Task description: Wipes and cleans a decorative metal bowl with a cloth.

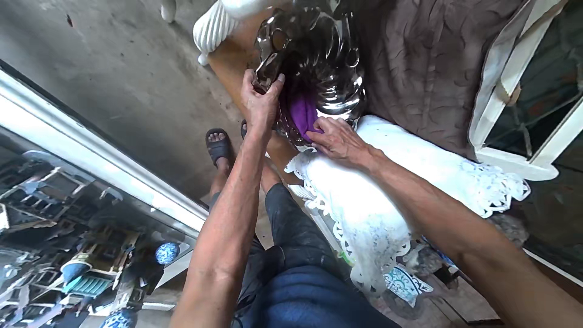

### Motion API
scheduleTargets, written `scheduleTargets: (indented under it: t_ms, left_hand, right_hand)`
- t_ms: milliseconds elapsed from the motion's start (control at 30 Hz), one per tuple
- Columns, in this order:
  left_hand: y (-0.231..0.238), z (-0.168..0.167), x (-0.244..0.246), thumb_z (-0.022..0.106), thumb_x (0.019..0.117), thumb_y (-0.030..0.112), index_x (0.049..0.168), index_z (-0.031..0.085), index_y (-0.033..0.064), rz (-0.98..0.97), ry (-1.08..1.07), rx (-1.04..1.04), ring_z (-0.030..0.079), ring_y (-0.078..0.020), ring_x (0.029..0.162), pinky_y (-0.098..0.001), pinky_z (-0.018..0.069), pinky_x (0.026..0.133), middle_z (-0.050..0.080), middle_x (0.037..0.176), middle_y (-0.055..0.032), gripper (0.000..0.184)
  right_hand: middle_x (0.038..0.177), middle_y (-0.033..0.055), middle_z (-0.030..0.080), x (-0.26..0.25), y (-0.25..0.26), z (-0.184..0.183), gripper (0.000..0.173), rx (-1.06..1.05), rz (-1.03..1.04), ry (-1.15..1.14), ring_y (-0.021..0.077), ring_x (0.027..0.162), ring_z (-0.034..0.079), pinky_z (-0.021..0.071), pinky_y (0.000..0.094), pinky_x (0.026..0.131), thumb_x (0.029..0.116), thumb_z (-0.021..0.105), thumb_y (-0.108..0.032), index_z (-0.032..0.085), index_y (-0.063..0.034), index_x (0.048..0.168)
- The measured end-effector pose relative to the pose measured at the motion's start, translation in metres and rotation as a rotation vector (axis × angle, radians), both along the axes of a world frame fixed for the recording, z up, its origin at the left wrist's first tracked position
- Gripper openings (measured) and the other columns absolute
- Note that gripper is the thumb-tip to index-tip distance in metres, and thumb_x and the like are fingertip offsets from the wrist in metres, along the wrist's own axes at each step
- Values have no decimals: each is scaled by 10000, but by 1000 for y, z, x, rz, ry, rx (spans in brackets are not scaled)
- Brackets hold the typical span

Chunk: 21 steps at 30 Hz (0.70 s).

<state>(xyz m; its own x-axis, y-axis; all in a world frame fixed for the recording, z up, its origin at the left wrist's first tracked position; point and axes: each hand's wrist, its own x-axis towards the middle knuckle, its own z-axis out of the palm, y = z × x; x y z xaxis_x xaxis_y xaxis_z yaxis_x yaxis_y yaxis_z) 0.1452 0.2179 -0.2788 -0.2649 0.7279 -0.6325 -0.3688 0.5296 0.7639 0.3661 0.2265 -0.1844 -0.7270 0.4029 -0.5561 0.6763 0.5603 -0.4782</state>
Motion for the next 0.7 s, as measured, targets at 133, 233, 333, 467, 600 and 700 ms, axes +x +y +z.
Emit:
scheduleTargets:
  t_ms: [133, 233, 333, 467, 600, 700]
  left_hand:
    - [5, -1, -4, 805, 872, 269, 1234, 594, 34, -62, 18, 9, 683, -152, 970, -362, 585, 865, 679, 1075, -100, 480]
    - [8, -5, -7, 806, 867, 272, 1222, 599, 39, -63, 22, 18, 683, -155, 989, -367, 582, 887, 681, 1080, -97, 471]
    - [8, -6, -8, 807, 868, 269, 1217, 598, 43, -48, 2, 13, 682, -156, 997, -369, 581, 889, 682, 1079, -96, 466]
    - [7, 1, -4, 812, 866, 245, 1197, 598, 29, -52, 29, 26, 679, -133, 974, -336, 573, 882, 683, 1055, -91, 450]
    - [6, 0, 0, 817, 856, 239, 1161, 595, 16, -63, 69, 49, 672, -117, 940, -315, 564, 868, 677, 1008, -83, 438]
    - [11, 2, -3, 814, 859, 259, 1209, 598, 21, -85, 50, 30, 675, -128, 987, -332, 567, 902, 682, 1063, -91, 475]
  right_hand:
    - [1121, 157, 655, 2, 0, -3, 287, 10, -25, 55, 330, 1003, 642, 520, 489, 825, 1037, 548, -262, 737, -135, 1211]
    - [1068, 133, 686, 12, 4, -2, 202, -73, -178, 184, 246, 976, 665, 558, 401, 868, 990, 648, -200, 791, -94, 1085]
    - [1021, 105, 719, 8, 7, -7, 169, -125, -353, 228, 167, 954, 682, 561, 322, 876, 953, 697, -177, 800, -64, 1025]
    - [1036, 126, 741, -17, 17, -31, 230, -138, -456, 112, 219, 976, 709, 556, 414, 917, 862, 766, -159, 747, -32, 1053]
    - [1055, 121, 750, -19, 21, -41, 278, -142, -478, 89, 220, 998, 713, 550, 426, 936, 839, 772, -177, 754, -37, 1080]
    - [1000, 85, 764, -1, 19, -40, 157, -90, -633, 141, 159, 959, 716, 562, 385, 906, 876, 728, -150, 794, -70, 994]
